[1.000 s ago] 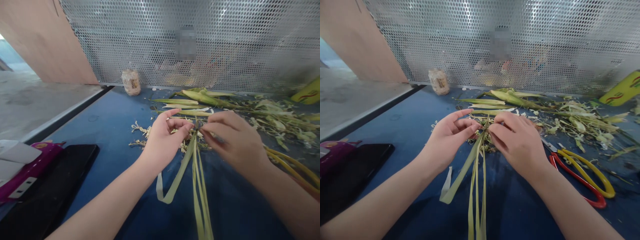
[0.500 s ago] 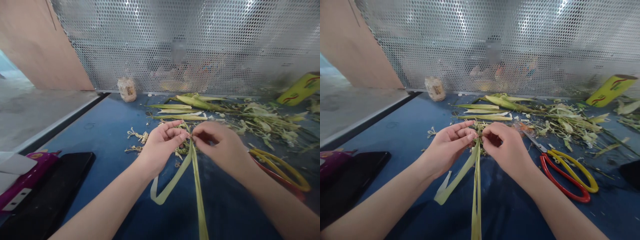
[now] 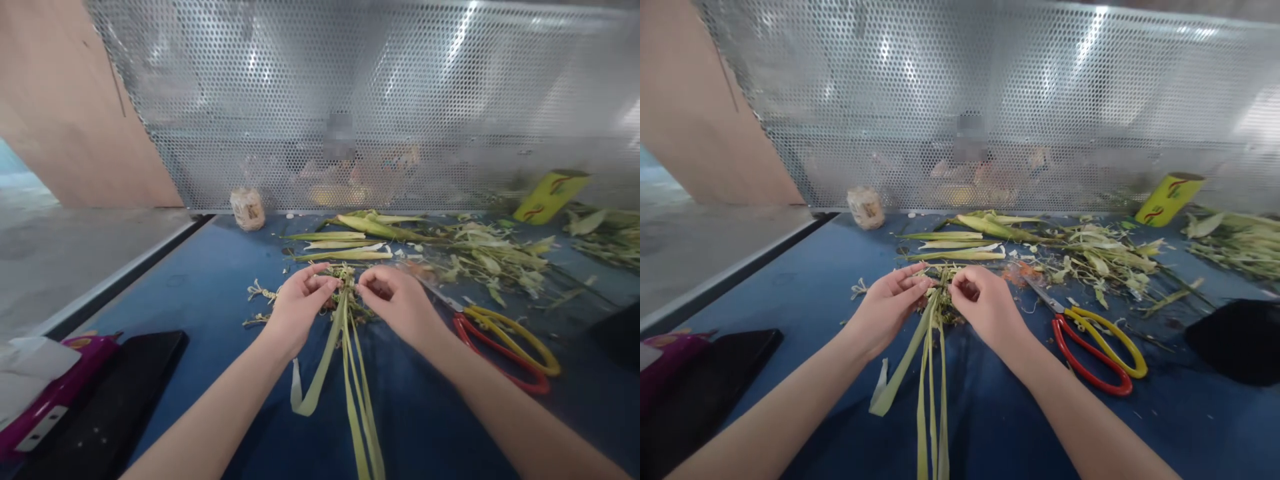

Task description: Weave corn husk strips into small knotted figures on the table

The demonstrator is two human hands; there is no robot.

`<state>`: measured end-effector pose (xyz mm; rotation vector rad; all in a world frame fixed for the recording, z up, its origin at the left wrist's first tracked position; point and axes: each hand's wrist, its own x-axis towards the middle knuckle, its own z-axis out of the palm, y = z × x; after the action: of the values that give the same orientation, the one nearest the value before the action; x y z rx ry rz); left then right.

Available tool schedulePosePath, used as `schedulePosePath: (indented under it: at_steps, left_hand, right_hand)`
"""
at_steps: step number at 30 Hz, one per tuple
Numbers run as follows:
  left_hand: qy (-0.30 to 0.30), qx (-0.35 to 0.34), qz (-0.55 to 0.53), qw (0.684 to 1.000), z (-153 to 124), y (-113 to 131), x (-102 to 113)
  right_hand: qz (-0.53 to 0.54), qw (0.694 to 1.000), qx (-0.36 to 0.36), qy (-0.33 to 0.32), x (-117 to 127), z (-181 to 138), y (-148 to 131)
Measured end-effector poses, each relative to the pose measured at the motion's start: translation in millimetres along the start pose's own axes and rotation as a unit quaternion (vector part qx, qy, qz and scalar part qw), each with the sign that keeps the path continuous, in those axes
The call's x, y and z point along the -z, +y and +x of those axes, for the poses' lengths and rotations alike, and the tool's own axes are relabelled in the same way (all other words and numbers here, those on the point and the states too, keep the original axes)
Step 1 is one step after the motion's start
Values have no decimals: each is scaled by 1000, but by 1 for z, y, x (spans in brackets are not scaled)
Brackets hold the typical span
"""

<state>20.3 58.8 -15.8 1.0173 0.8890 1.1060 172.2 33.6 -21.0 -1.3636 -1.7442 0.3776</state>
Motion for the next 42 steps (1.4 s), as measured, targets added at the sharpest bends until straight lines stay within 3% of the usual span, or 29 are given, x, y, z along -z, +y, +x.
schedulePosePath:
  at_steps: [5, 9, 14, 20, 25, 31, 37, 42]
  left_hand:
    - [16, 6, 9, 1000, -7, -2, -4]
    - [-37, 53, 72, 995, -11, -10, -4]
    - [-72, 18, 72, 995, -11, -11, 1]
    - [-85, -41, 49, 994, -12, -6, 6]
    - [-87, -76, 27, 993, -17, -8, 3]
    - [-102, -74, 25, 992, -19, -10, -1]
    - [-160, -87, 11, 983, -16, -7, -1]
    - [-232, -77, -19, 970, -14, -9, 1]
  right_hand:
    - [6, 1000, 27, 8, 0, -1, -2]
    - [-8, 998, 51, 21, -1, -1, 0]
    - [-75, 990, 118, 29, 3, 0, 4]
    - [-212, 933, 289, -25, 10, -1, -2]
    - [-298, 889, 348, 9, 4, -4, -4]
    - [-319, 878, 347, 84, 6, -10, -4]
    - [-277, 897, 314, 139, 7, -2, 3]
    - [-200, 927, 280, 147, 5, 3, 13]
